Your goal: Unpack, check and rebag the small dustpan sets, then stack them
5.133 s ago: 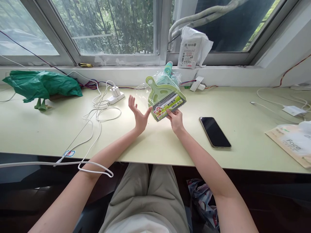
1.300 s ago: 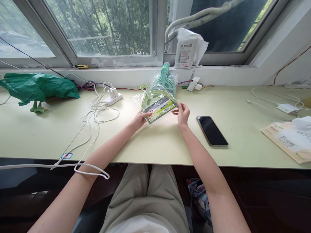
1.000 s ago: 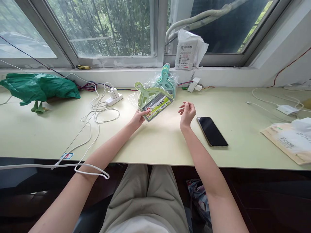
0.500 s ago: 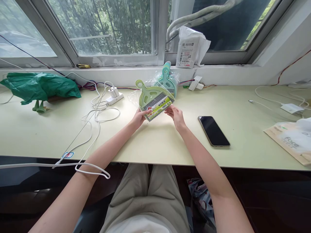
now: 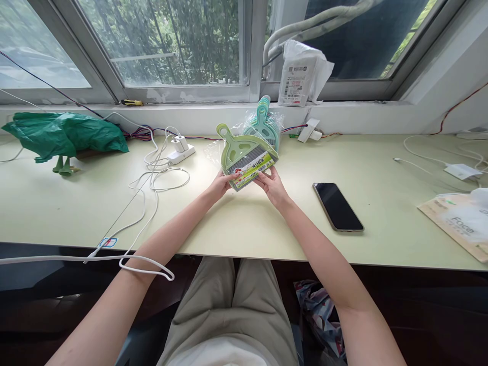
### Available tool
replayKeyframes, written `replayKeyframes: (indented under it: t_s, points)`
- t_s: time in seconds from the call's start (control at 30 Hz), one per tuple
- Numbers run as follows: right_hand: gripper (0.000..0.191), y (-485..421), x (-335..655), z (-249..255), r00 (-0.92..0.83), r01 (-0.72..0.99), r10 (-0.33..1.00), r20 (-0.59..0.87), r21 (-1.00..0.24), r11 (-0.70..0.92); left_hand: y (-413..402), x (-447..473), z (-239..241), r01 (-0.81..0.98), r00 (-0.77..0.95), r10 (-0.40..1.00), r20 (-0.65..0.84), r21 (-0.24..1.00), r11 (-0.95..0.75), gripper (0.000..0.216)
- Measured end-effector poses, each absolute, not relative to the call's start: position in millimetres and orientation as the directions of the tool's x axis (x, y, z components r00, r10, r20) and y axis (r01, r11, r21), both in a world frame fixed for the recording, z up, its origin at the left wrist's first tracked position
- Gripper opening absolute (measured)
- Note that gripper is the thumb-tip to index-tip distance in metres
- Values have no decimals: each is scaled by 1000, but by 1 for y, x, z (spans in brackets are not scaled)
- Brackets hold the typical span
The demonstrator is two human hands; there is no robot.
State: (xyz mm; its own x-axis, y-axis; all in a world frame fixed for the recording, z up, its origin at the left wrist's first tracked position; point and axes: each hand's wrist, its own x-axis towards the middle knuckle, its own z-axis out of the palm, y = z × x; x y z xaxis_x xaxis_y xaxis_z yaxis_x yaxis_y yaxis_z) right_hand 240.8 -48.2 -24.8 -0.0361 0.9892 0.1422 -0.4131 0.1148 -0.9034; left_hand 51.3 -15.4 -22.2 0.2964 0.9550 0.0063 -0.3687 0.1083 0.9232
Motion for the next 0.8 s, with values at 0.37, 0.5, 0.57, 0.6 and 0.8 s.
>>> replayKeyframes:
  t_s: [0.37,0.5,0.57,0.6,0.8]
  points:
    - [63,-48,234,-32,113,-384,984,136,-908,169,-23,53,-23,-261,375,927,28,962,77,61]
    - [58,-48,234,-32,104,-397,987,127,-904,158,-22,55,-23,-268,350,936,34,961,65,63]
    - [50,-48,235,-32,90,-389,990,108,-911,135,-22,55,-22,-267,342,939,34,962,63,63]
    - [46,-47,235,-33,88,-384,991,102,-915,128,-23,55,-20,-262,343,939,33,963,62,63]
    - [39,-47,237,-35,166,-406,978,124,-895,183,-36,57,-17,-126,574,818,-38,983,134,62]
